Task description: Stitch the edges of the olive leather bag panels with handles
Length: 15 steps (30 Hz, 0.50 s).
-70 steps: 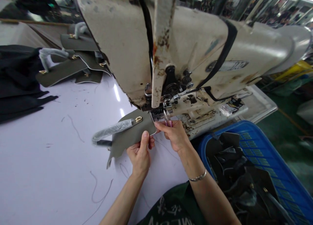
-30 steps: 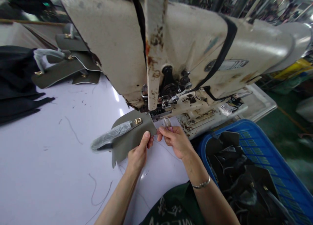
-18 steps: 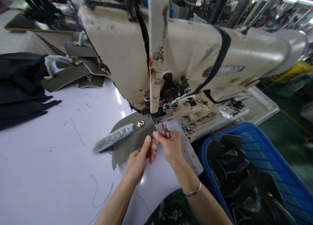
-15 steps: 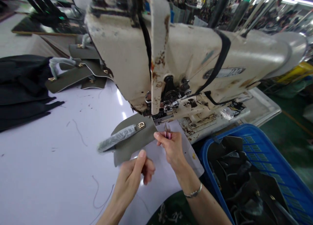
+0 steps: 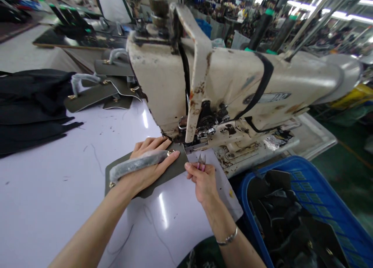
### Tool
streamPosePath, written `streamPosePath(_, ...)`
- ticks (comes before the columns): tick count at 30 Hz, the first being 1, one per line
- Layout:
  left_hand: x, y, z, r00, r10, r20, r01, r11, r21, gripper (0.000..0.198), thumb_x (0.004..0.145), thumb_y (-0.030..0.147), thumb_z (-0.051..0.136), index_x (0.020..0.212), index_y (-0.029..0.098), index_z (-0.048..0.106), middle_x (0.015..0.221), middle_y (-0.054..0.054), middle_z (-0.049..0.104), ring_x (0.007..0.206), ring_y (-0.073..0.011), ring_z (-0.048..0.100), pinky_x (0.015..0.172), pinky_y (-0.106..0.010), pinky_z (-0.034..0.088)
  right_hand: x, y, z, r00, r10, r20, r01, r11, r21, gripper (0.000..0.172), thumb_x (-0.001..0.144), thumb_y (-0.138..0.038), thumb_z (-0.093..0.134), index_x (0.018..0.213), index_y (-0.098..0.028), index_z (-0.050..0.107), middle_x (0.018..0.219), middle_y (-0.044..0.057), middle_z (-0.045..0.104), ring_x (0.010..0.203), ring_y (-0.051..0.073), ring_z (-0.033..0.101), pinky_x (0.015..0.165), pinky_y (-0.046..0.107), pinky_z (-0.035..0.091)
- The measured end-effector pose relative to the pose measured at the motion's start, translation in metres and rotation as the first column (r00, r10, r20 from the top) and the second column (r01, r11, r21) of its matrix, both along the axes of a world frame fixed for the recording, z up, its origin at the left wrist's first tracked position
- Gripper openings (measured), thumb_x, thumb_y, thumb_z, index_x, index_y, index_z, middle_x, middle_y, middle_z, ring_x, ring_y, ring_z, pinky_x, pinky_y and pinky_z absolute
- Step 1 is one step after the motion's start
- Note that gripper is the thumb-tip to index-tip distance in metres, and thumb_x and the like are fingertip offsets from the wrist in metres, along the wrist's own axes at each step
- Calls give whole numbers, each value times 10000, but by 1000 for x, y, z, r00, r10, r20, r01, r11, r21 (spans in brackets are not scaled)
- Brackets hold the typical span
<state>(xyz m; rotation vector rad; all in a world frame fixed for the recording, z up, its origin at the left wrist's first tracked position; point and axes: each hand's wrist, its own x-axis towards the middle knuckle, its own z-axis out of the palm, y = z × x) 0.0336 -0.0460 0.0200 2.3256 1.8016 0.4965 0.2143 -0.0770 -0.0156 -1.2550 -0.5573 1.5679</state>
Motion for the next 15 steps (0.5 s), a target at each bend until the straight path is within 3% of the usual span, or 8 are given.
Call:
streamPosePath(3, 2, 9, 11, 998, 8, -63, -9, 1000, -11, 531, 992, 656, 417, 1046, 243, 747, 1170, -101, 714, 1165, -341, 577, 965, -499, 450, -1, -1, 0, 1000, 3, 18, -4, 1000, 24, 300, 598, -388, 845, 543, -145, 679, 472, -22, 506, 467, 62, 276, 514, 276, 176)
streamPosePath(7, 1, 14, 13, 995, -7, -104, 4, 1000, -25, 542, 983, 668, 424, 922, 235, 744, 1083, -97, 718, 1085, -328, 567, 918, -474, 435, -3, 0, -5, 1000, 0, 23, -1, 1000, 27, 303, 604, -391, 839, 522, -151, 673, 461, -33, 482, 471, 63, 268, 528, 281, 197)
streamPosePath(11, 1, 21, 12, 997, -9, -77, 5, 998, -59, 544, 980, 656, 455, 891, 197, 733, 1018, -99, 712, 1087, -313, 531, 942, -474, 424, -5, 4, -5, 1000, -14, 4, 14, 1000, 18, 283, 588, -379, 845, 519, -158, 681, 470, -26, 507, 491, 84, 343, 551, 283, 243)
streamPosePath(15, 1, 27, 12, 999, 6, 44, -4, 999, -44, 543, 950, 666, 507, 842, 183, 730, 1027, -94, 703, 1103, -316, 511, 1034, -536, 394, -8, 9, -1, 1000, -17, -1, 17, 1000, 26, 289, 587, -375, 839, 493, -167, 662, 459, -25, 501, 512, 102, 393, 573, 287, 280)
